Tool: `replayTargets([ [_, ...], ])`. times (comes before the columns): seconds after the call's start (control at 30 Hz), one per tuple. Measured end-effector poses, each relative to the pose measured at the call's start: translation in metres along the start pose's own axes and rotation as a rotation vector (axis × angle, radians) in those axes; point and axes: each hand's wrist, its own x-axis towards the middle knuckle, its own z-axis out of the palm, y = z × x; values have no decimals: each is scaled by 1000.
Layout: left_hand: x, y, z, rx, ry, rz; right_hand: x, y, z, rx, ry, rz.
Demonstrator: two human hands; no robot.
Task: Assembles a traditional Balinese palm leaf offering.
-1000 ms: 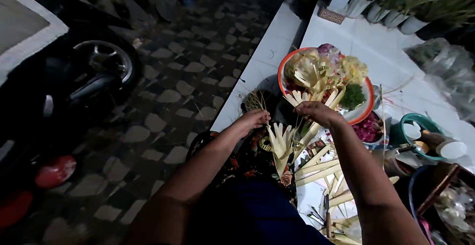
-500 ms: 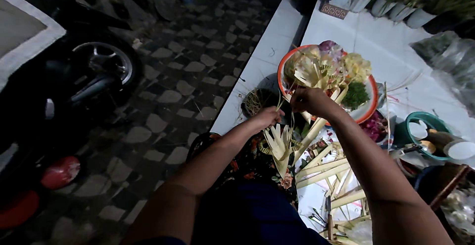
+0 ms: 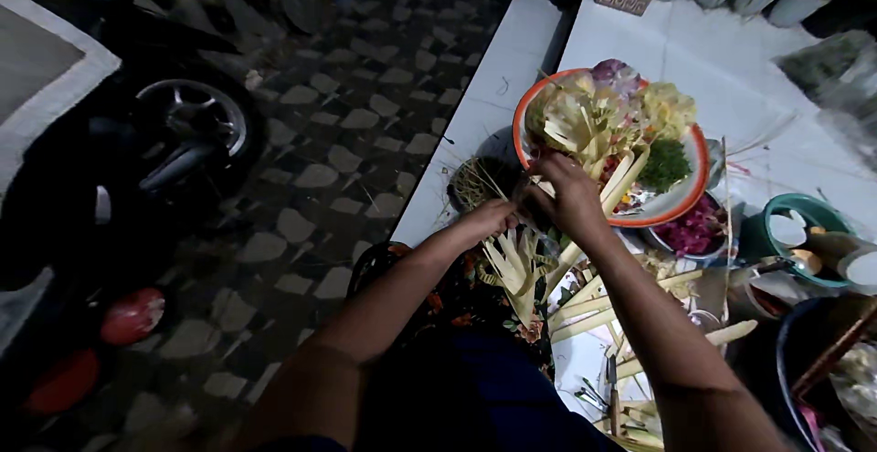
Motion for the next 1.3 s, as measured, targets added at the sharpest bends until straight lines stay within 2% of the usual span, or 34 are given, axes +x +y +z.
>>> replayTargets([
  [0.07, -2, -1, -2, -45, -6, 7, -33, -10, 2, 24, 2, 204],
  [0.17, -1, -1, -2, -33, -16, 5, -75, -16, 23, 121, -206, 463],
  [0.27, -1, 4, 3, 19, -42, -9, -96, -18, 42, 220, -278, 555],
  [0.5, 2, 12, 24, 119, -207, 40, -149, -36, 51, 373, -143, 672],
  [0.6, 6, 3, 30, 114, -222, 35, -151, -34, 40, 190, -12, 625],
  [0.73, 5, 10, 36, 140, -195, 13, -116, -18, 13, -87, 176, 303],
  [0.83, 6, 15, 35, 156, -168, -12, -81, 3, 13, -236, 65, 83],
  [0.97, 11, 10, 30, 129, -155, -32, -56, 31, 21, -288, -106, -38],
  [1.1, 12, 3, 25, 43, -173, -37, -61, 30, 16, -283, -160, 28],
  [1.23, 18, -3, 24, -2, -129, -92, -78, -6, 4, -245, -175, 319],
  [1.3, 20, -4, 24, -3, -137, -79, -84, -20, 1, -255, -187, 406],
])
